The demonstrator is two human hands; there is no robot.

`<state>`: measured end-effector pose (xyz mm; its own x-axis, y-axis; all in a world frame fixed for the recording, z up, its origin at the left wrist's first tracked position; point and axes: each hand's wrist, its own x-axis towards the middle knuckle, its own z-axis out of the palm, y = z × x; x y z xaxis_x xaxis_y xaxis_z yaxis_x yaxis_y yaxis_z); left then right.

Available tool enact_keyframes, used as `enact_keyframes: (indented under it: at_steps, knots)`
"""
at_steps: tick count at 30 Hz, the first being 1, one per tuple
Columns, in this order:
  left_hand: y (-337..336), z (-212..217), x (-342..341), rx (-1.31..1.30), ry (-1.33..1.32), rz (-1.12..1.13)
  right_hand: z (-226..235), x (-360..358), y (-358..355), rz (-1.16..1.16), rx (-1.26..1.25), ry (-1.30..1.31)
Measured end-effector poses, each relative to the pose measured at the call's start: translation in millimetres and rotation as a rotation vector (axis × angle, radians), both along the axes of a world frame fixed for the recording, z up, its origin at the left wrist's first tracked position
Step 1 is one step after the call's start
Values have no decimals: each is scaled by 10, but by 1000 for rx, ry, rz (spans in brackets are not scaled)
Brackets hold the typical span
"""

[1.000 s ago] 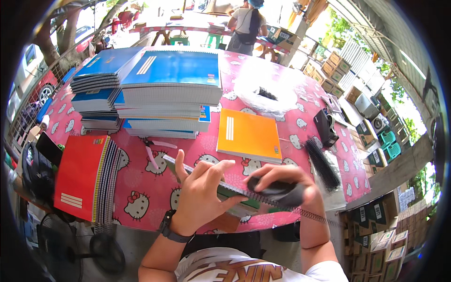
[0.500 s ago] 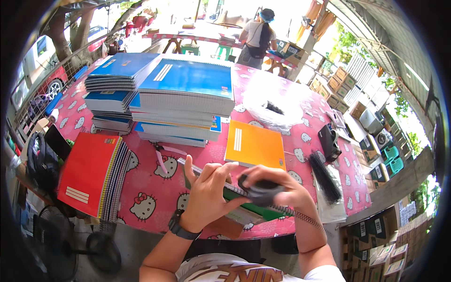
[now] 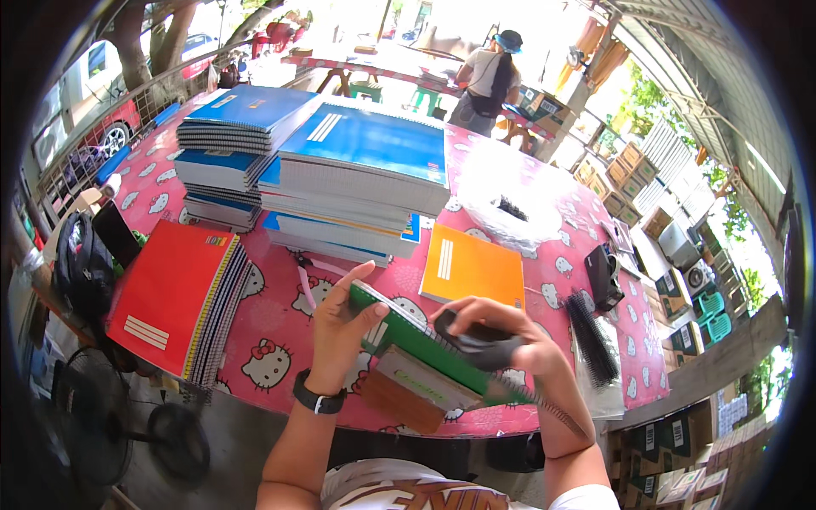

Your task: The person sorts various colorful notebooks by placing them one by one into an organized stack, while also applying small black plastic spiral binders to some of the books.

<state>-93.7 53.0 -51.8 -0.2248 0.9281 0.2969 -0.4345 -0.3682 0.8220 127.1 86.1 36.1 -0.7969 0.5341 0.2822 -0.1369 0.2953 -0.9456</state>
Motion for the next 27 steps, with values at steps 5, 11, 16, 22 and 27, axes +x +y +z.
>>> enact_keyframes:
  at_steps: [5,11,16,22,27]
  knots:
    - [16,-14,-5,23,11,17,-69,72,181,-318,289,-479]
    - [-6,-6,4,11,-44,-3,-87,-45,341,-341,395,-577]
    - [-11,-61,25,-19,-97,22,-161,-166,300,-24,102,-183]
    - [-10,-88,37,-19,-145,61,-139,-309,282,2,48,-54]
    - [14,-160,45,52,-112,104,-212,-293,371,-98,11,6]
